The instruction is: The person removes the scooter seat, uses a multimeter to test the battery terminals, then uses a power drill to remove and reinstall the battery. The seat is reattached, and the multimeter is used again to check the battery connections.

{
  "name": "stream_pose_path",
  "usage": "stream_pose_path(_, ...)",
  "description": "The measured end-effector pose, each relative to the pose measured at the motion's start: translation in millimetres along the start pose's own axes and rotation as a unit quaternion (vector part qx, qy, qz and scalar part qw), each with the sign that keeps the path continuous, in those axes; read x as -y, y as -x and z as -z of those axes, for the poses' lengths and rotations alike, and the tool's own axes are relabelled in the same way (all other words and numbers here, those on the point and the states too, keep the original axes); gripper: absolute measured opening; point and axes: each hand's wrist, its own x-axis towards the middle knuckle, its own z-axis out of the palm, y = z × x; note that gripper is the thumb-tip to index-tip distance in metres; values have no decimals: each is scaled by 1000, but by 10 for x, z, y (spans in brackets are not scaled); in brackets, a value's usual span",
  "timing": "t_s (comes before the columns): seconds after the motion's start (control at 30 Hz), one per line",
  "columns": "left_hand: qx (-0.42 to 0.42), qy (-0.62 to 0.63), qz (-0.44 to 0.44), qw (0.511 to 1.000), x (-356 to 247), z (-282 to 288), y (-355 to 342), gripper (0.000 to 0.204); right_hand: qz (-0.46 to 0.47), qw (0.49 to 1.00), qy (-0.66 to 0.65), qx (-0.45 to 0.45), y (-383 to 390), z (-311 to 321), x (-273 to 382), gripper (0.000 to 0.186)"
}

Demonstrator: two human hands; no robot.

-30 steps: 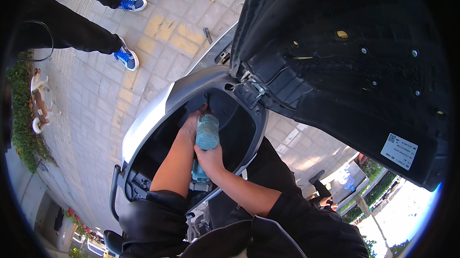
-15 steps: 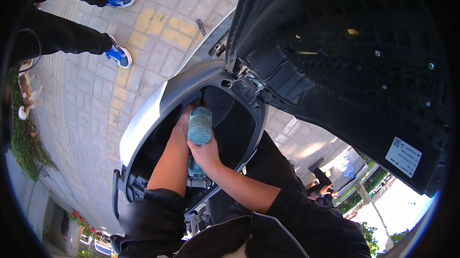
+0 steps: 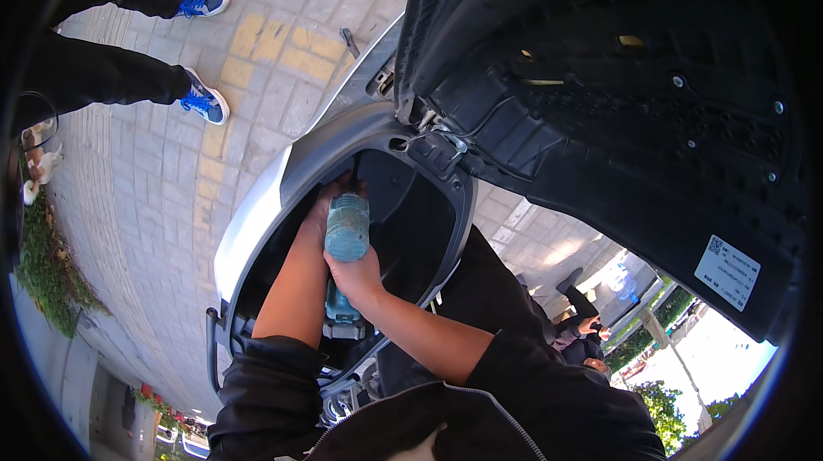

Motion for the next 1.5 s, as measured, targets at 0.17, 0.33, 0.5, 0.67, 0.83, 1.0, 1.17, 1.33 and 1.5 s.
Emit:
stream_pose_path(0.17, -12, -39, 23, 999, 30, -38, -16, 26, 14, 1000, 1, -8, 72, 29, -72, 39)
stream_pose_path(0.33, -12, -46, 16, 999, 44, -36, -72, 26, -3, 1000, -28, 8, 46, 78, -96, 38)
stream_pose_path(0.5, 2, -69, 33, 997, 155, -58, -3, 34, 31, 999, -22, -1, 196, 138, -70, 19)
stream_pose_path(0.67, 7, -220, 23, 975, 409, -359, 444, 39, 16, 999, -43, 27, 384, 378, -297, 17)
stream_pose_path(0.83, 0, -314, 73, 947, 553, -485, 620, 41, -47, 988, -146, -26, 449, 393, -171, 14)
stream_pose_path(1.0, 7, -325, 91, 941, 613, -525, 521, 43, -39, 981, -183, -55, 403, 404, -88, 12)
stream_pose_path(1.17, -7, -296, 92, 951, 679, -502, 355, 37, -52, 977, -199, -52, 357, 462, -69, 17)
stream_pose_path(1.33, -6, -321, 82, 943, 661, -506, 374, 34, -70, 972, -219, -55, 323, 500, -39, 22)
stream_pose_path(1.5, -2, -305, 89, 948, 684, -523, 352, 35, -62, 976, -204, -46, 291, 537, -60, 22)
